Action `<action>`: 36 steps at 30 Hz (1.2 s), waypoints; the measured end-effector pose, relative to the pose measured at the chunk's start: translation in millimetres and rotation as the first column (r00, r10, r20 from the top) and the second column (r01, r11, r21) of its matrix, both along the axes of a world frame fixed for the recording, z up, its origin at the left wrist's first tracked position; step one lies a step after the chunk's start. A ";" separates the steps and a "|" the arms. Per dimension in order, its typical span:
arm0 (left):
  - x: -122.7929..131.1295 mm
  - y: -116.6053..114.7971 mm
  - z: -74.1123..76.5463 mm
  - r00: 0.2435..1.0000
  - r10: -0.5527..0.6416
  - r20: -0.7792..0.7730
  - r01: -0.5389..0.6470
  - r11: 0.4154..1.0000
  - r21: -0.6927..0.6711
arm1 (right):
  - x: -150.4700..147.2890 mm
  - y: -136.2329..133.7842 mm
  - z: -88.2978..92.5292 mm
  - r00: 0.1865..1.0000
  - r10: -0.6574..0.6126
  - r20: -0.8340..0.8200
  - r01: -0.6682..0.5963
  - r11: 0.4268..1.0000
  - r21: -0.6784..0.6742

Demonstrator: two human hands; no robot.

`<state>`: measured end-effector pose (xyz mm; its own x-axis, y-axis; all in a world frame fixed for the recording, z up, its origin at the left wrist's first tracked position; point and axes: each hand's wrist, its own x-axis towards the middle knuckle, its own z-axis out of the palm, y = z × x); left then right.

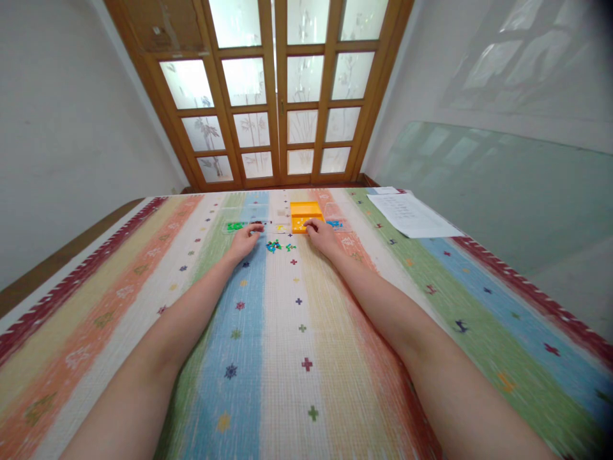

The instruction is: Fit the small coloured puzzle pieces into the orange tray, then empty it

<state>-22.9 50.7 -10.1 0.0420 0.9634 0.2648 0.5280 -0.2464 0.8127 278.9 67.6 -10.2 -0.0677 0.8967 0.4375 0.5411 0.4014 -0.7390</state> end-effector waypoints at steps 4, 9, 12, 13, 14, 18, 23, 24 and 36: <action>-2.9 -3.8 -2.0 0.954 -0.022 -0.298 0.065 0.989 0.135 | -0.1 0.4 -0.4 1.000 0.010 -0.003 -0.010 1.000 0.005; 3.7 -11.5 6.4 0.851 -0.118 -0.511 0.216 0.967 0.137 | 0.1 2.7 -3.1 1.000 0.007 0.019 -0.007 1.000 0.025; 6.0 -14.4 9.9 0.830 -0.125 -0.544 0.235 0.962 0.138 | 0.2 3.0 -3.8 0.999 0.007 0.031 -0.008 0.999 0.033; 5.9 -14.6 9.9 0.828 -0.123 -0.547 0.235 0.962 0.141 | 0.1 2.8 -3.6 0.999 0.008 0.033 -0.009 0.999 0.034; 5.4 -14.5 9.4 0.827 -0.122 -0.548 0.235 0.962 0.142 | 0.0 2.5 -3.4 0.999 0.008 0.035 -0.009 0.999 0.033; 1.8 -12.4 6.0 0.827 -0.132 -0.546 0.244 0.960 0.138 | 0.1 1.5 -2.3 0.999 0.010 0.047 -0.011 1.000 0.021; 0.1 -11.8 4.7 0.816 -0.148 -0.559 0.257 0.959 0.121 | -0.2 1.3 -3.1 0.993 0.015 0.114 -0.017 1.000 0.018; 0.1 -12.0 4.8 0.814 -0.146 -0.562 0.257 0.959 0.123 | -0.8 0.8 -3.3 0.990 0.027 0.138 -0.031 0.999 0.024; 2.1 -16.5 2.2 0.807 -0.142 -0.573 0.291 0.940 0.177 | -21.0 -15.4 1.7 0.806 0.292 0.515 -0.374 0.926 0.060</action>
